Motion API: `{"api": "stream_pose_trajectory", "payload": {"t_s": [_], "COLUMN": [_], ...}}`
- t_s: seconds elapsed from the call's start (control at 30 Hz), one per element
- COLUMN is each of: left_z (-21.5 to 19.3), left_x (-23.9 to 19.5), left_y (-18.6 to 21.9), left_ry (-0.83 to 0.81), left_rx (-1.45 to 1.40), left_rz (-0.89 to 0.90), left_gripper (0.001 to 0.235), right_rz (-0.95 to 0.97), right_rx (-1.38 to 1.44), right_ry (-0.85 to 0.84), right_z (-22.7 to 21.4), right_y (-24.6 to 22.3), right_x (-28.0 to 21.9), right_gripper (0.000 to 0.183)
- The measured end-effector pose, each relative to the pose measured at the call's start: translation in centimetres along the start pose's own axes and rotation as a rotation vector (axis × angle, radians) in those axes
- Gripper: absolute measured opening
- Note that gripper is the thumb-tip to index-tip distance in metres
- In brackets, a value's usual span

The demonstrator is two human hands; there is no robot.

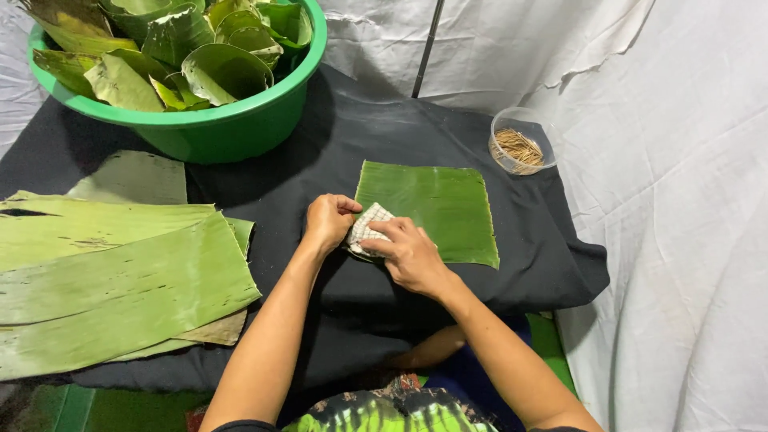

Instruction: Cleaning banana leaves with a cloth and folding them into cone shapes for food wrapping

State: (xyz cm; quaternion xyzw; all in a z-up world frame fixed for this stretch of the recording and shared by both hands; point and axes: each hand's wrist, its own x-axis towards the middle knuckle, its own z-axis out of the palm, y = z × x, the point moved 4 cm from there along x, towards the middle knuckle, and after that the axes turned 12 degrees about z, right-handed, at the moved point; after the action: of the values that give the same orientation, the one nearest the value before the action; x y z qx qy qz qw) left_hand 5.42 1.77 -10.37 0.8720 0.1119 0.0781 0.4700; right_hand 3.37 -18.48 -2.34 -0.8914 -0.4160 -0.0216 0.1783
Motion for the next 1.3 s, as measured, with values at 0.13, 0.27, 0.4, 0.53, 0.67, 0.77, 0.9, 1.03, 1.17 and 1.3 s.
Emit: {"api": "stream_pose_trajectory", "payload": {"t_s": [0.13,0.27,0.4,0.53,0.67,0.77,0.9,1.03,1.17,1.3], "left_z": [0.1,0.0,0.1,-0.2,-0.3,-0.3,-0.1,-0.1,-0.2,-0.1], "left_x": [-0.2,-0.2,-0.2,-0.4,-0.4,-0.5,-0.1,-0.3,-0.4,-0.1], "left_y": [0.0,0.3,0.2,0.7,0.8,1.0,0.4,0.5,0.7,0.6], "left_ry": [0.004,0.008,0.012,0.010,-0.019,-0.021,-0.019,-0.031,-0.026,-0.025], "left_rx": [-0.006,-0.003,-0.005,-0.018,0.006,0.005,0.000,0.018,0.026,0.032], "left_rz": [0.019,0.043,0.045,0.048,0.039,0.026,0.016,0.029,0.027,0.039], "left_gripper": [0.027,0.027,0.028,0.029,0.030,0.031,0.031,0.030,0.030,0.030], "right_rz": [0.055,0.197,0.365,0.469,0.223,0.155,0.181,0.234,0.391,0.513], "right_rx": [-0.040,-0.025,-0.054,-0.158,-0.033,0.025,-0.025,-0.052,-0.104,-0.206], "right_ry": [-0.007,0.043,0.077,0.062,0.129,0.056,0.023,0.096,0.118,0.099], "right_z": [-1.0,-3.0,-4.8,-4.9,-3.4,-0.9,0.9,-1.4,-3.5,-4.7], "right_y": [3.2,8.2,13.7,15.3,8.5,4.7,5.8,10.4,15.8,18.8], "right_x": [-1.6,-4.5,-7.2,-5.6,0.1,2.4,2.6,-0.5,-3.8,-3.4], "right_gripper": [0.052,0.053,0.053,0.051,0.054,0.056,0.054,0.051,0.051,0.045]}}
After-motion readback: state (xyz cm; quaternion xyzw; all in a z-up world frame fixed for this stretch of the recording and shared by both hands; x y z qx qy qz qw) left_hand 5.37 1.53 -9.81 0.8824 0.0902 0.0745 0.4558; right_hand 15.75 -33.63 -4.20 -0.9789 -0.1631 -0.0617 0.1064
